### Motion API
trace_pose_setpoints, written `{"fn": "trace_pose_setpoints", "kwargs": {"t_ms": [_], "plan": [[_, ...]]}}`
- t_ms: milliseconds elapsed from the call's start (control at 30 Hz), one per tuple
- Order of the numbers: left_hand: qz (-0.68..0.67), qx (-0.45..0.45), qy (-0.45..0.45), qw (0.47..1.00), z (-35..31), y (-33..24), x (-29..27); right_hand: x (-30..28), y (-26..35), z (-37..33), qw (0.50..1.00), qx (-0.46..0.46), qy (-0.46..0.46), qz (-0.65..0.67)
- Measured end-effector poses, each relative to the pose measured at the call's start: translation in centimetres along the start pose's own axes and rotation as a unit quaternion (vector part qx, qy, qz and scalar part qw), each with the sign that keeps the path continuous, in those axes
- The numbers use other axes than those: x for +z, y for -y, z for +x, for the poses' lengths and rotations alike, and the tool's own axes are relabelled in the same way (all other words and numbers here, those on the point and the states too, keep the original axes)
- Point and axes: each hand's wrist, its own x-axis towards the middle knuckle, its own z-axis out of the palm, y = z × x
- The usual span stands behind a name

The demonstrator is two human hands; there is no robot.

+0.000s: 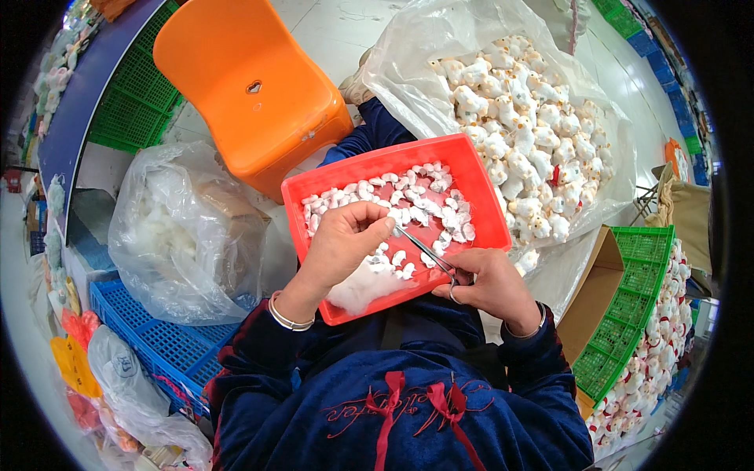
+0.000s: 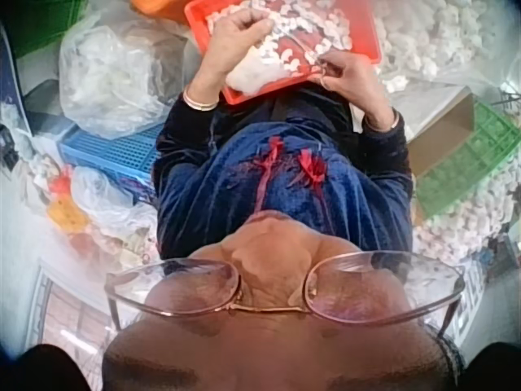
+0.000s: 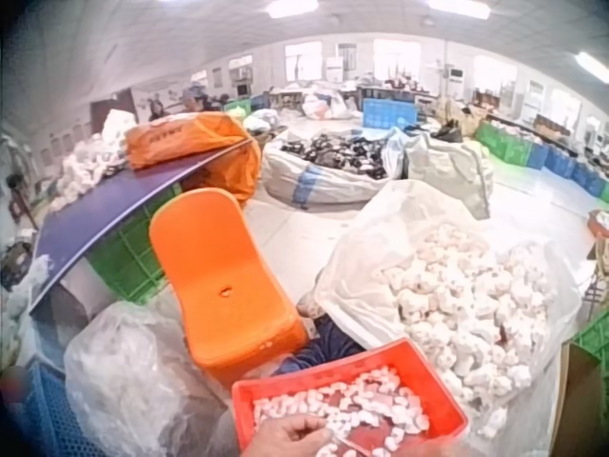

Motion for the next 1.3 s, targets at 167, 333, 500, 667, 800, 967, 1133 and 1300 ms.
{"fn": "trace_pose_setpoints", "kwargs": {"t_ms": [167,333,500,667,800,967,1133,1300], "plan": [[0.073,-0.061,0.043,0.995,-0.2,-0.4,0.0,-1.5,0.2,0.1,0.986,-0.06,0.0,-0.156],[0.061,-0.063,0.054,0.995,-0.1,-0.4,-0.5,-2.0,0.2,0.3,0.969,-0.087,-0.017,-0.229],[0.019,0.015,-0.037,0.999,-0.5,-1.5,-2.6,-2.9,0.3,0.9,0.983,-0.033,0.035,-0.175],[0.163,-0.02,-0.025,0.986,-2.5,-2.2,-5.3,-4.5,-1.1,2.6,0.97,-0.062,0.071,-0.225],[0.272,-0.018,0.006,0.962,-2.9,-1.5,-4.4,-3.4,-0.3,5.5,0.931,-0.16,0.135,-0.3],[0.517,-0.023,0.091,0.851,-0.9,-0.3,-1.7,2.2,0.9,10.4,0.845,-0.217,0.278,-0.402],[0.584,-0.085,0.119,0.799,0.0,0.9,-1.9,4.6,2.1,12.0,0.836,-0.177,0.374,-0.359],[0.582,-0.112,0.135,0.794,-0.5,2.1,-2.4,-4.0,-2.0,9.5,0.924,-0.134,0.338,-0.118]]}}
